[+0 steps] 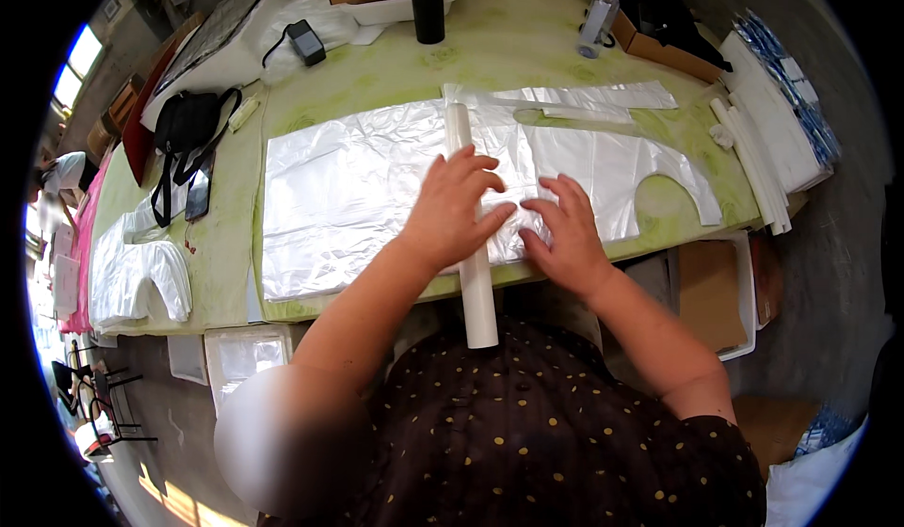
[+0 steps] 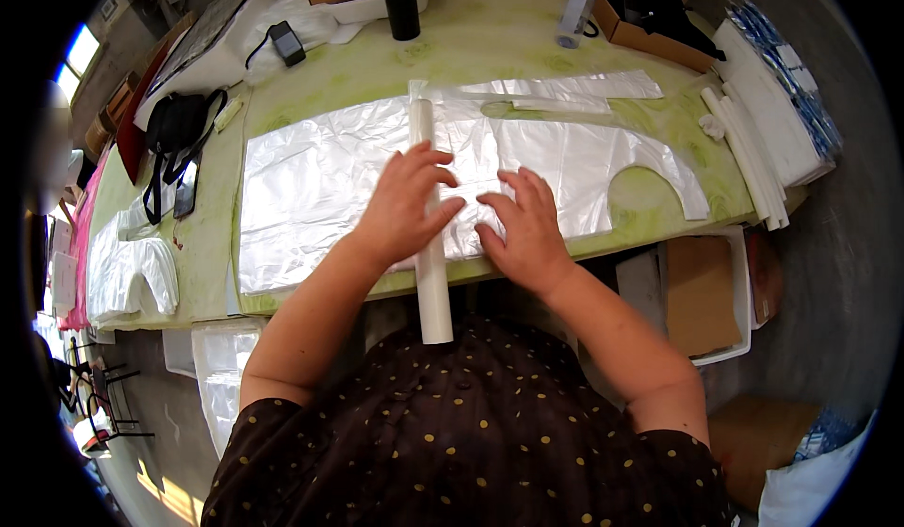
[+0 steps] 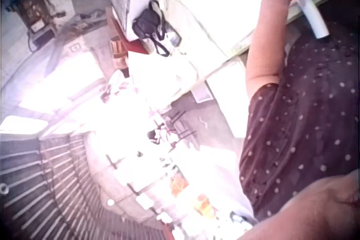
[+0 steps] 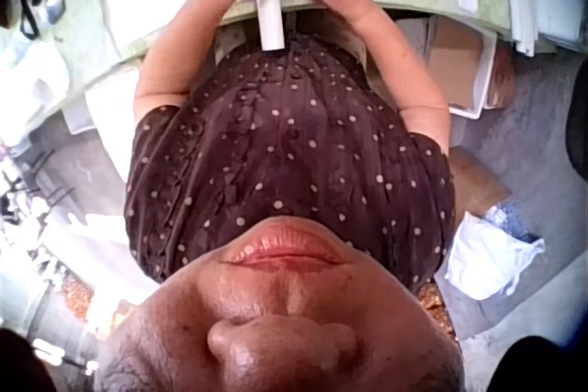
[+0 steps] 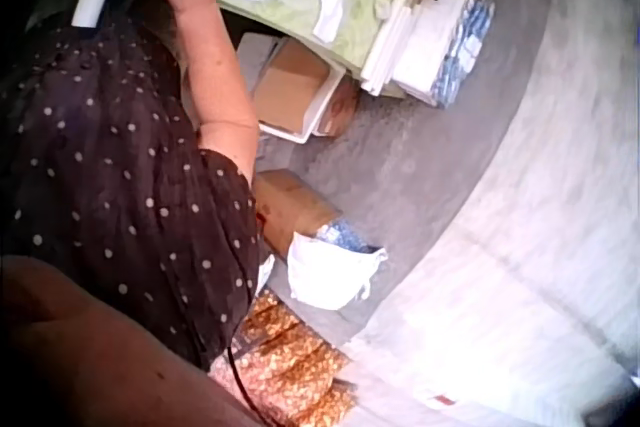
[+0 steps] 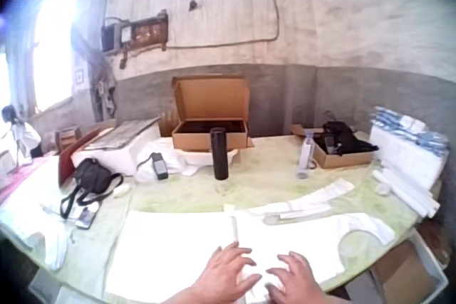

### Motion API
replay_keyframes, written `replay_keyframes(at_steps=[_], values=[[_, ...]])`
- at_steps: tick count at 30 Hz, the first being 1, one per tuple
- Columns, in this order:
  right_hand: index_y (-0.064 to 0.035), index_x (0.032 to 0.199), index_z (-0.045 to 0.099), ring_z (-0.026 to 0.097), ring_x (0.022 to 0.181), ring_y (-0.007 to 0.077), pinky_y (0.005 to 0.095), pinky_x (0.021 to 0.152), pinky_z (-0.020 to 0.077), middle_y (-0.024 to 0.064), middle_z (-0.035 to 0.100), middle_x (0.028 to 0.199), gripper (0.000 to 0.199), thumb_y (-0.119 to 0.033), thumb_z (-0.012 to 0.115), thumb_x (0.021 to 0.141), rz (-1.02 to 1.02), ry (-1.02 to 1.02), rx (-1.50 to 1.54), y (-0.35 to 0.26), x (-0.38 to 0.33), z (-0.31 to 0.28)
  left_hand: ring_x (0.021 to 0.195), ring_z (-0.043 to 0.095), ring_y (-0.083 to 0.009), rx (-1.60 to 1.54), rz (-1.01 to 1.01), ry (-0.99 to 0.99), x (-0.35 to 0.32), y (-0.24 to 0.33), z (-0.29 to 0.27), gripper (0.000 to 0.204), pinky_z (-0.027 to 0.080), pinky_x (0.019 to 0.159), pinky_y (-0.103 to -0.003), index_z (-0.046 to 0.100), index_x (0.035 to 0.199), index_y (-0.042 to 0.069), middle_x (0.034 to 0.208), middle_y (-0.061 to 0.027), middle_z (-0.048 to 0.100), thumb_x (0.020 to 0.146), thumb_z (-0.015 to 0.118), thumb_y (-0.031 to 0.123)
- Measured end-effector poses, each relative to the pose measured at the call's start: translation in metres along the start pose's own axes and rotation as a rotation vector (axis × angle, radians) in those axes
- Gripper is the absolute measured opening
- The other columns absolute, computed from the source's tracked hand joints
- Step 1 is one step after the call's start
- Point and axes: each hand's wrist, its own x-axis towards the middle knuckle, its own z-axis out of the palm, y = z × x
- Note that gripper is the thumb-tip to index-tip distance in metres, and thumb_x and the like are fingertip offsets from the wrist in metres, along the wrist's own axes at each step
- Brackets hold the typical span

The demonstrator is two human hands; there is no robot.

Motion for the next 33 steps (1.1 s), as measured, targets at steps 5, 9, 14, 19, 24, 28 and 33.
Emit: replay_keyframes(at_steps=[5,9,14,19,24,28,33], values=[[-0.0222,0.134,0.063,0.026,0.146,0.0463,0.0664,0.118,0.0197,0.0191,0.036,0.156,0.051,-0.032,0.074,0.085,0.094,-0.103,-0.226,0.023,0.057,0.045,0.155,0.013,-0.0413,0.096,-0.227,-0.293,-0.027,0.007,0.004,0.066,0.018,0.124,-0.055,0.05,0.149,0.012,0.166,-0.0177,0.025,0.09,0.067,0.037],[-0.0274,0.141,0.06,0.014,0.152,0.0455,0.0664,0.121,0.0106,0.0171,0.025,0.165,0.055,-0.046,0.065,0.09,0.186,-0.28,-0.28,0.022,0.115,0.074,0.156,0.01,-0.0403,0.049,-0.26,-0.282,-0.037,-0.002,-0.001,0.066,0.015,0.124,-0.054,0.048,0.15,0.011,0.167,-0.0174,0.021,0.089,0.064,0.028],[-0.03,0.148,0.053,0.007,0.156,0.0408,0.0651,0.122,0.0058,0.0116,0.016,0.17,0.064,-0.062,0.054,0.093,0.481,-0.501,-0.435,0.055,0.161,0.063,0.157,0.009,-0.0394,0.013,-0.272,-0.29,-0.037,-0.005,-0.001,0.065,0.013,0.125,-0.053,0.048,0.15,0.011,0.168,-0.0168,0.019,0.088,0.062,0.022],[-0.0238,0.159,0.037,0.01,0.156,0.0397,0.0674,0.121,0.012,0.007,0.01,0.172,0.077,-0.066,0.049,0.095,1.086,-0.412,-0.564,0.197,0.13,-0.039,0.157,0.009,-0.036,-0.003,-0.307,-0.265,-0.042,-0.005,-0.004,0.063,0.011,0.126,-0.052,0.048,0.151,0.013,0.169,-0.0142,0.019,0.09,0.059,0.023],[-0.0296,0.157,0.039,0.028,0.148,0.0434,0.0665,0.114,0.0281,0.0177,0.029,0.163,0.074,-0.06,0.057,0.092,1.385,-0.087,-0.759,0.325,0.023,-0.175,0.157,0.01,-0.0367,-0.038,-0.289,-0.247,-0.039,-0.002,-0.003,0.063,0.012,0.125,-0.052,0.049,0.15,0.013,0.169,-0.0145,0.019,0.089,0.06,0.019],[-0.0259,0.149,0.049,0.037,0.143,0.0424,0.0522,0.115,0.035,0.0238,0.047,0.149,0.065,-0.043,0.069,0.09,0.684,0.056,-0.636,0.303,-0.008,-0.165,0.157,0.01,-0.0373,-0.046,-0.266,-0.242,-0.039,-0.004,-0.002,0.062,0.012,0.125,-0.052,0.049,0.15,0.011,0.168,-0.0167,0.02,0.089,0.06,0.019],[-0.0224,0.14,0.06,0.03,0.145,0.0447,0.051,0.121,0.0262,0.0247,0.036,0.156,0.058,-0.039,0.075,0.087,0.251,-0.232,-0.071,0.081,0.04,-0.038,0.157,0.011,-0.0379,-0.013,-0.273,-0.228,-0.045,-0.005,-0.005,0.063,0.012,0.124,-0.054,0.049,0.15,0.013,0.168,-0.016,0.02,0.089,0.06,0.02]])
